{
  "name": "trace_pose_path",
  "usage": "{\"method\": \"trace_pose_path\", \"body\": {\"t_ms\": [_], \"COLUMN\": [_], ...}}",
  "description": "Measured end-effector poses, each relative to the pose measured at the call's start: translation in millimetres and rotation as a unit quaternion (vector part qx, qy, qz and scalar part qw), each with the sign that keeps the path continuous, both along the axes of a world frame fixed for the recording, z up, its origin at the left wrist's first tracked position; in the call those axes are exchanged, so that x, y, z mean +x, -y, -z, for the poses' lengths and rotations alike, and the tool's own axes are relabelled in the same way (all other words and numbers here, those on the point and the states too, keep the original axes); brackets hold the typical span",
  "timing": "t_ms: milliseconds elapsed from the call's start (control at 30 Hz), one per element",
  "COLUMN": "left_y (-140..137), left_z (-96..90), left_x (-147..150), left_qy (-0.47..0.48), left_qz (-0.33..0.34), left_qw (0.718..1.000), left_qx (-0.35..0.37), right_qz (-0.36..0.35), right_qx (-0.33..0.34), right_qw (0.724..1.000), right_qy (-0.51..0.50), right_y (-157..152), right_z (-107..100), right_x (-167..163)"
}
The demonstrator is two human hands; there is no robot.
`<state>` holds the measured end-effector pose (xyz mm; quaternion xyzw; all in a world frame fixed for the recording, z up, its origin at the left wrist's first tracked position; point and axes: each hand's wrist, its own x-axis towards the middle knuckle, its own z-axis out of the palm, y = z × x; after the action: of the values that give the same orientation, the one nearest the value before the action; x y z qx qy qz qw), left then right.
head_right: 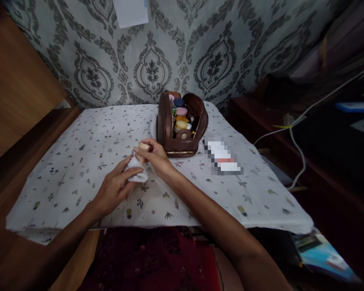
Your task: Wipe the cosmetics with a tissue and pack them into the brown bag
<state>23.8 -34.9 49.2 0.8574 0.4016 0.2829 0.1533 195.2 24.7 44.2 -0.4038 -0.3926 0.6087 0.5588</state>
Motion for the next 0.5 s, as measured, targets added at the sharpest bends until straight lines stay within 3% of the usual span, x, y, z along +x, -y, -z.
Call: {"method": "trace_pose_path", "body": {"t_ms": [233,333,500], "left_y": [23,22,4], "left_z": [11.7,26.6,39.2], "left_x": [-28,-50,-67], "left_qy": [-0.097,-0.107,-0.074], "left_qz": [0.041,0.015,-0.104], "left_qw": [0.994,0.992,0.98], "left_qx": [0.007,0.067,0.15], "right_qz": [-0.005,-0.005,0.018], "right_qx": [0.017,0.027,0.004], "right_qw": [0.997,0.996,1.0], "right_qy": [0.081,0.079,-0.001], "right_y": [12,21,39], "right_z": [-3,-9,-8], "right_x": [18,23,17]}}
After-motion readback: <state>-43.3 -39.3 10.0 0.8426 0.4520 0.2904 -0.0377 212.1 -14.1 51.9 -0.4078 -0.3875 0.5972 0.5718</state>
